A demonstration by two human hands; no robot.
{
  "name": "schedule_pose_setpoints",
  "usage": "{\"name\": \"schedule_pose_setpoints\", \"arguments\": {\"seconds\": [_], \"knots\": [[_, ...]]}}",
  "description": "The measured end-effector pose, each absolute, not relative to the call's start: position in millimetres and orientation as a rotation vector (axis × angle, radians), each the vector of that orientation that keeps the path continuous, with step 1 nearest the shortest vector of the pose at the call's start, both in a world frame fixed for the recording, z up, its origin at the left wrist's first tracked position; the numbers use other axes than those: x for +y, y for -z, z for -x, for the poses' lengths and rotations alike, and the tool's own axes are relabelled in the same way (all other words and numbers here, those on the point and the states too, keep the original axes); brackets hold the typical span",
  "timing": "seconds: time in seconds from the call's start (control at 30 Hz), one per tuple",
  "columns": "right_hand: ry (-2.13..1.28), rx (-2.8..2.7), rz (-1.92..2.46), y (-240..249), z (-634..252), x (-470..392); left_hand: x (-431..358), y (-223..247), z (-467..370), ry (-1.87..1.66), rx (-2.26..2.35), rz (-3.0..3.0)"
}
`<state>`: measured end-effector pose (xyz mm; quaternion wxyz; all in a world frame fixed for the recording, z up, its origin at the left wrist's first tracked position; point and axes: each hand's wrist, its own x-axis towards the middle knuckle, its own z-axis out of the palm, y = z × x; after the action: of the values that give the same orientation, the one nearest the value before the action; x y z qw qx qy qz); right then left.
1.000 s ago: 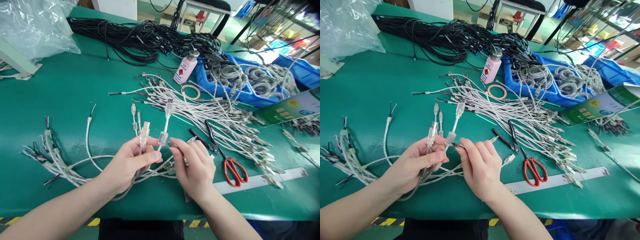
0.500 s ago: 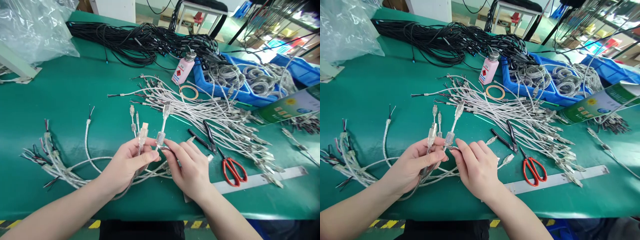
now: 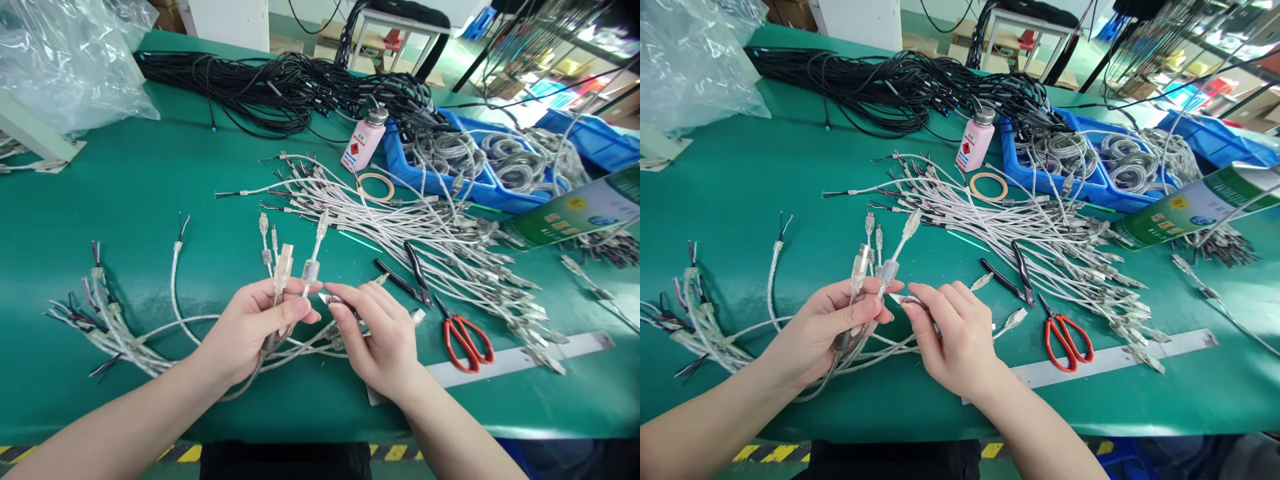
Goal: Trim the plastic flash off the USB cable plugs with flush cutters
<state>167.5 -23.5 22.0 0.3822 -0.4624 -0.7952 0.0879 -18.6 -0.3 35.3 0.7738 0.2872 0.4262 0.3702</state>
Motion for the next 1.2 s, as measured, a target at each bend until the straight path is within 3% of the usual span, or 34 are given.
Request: {"name": "schedule_pose_setpoints", "arguments": {"seconds": [0.67,1.07,1.2], "knots": [[-0.226,-2.042,1.226,-15.5,-158.6,-24.4,-6.2,-32.3,14.4,-0.790,0.832,-0.607],[0.135,-1.999,1.244,-14.7,-155.0,-21.6,-13.5,-35.2,11.0,-0.883,0.858,-0.504],[-0.083,-2.031,1.177,-16.0,-155.7,-21.2,-13.4,-33.6,10.6,-0.903,0.827,-0.511]]}}
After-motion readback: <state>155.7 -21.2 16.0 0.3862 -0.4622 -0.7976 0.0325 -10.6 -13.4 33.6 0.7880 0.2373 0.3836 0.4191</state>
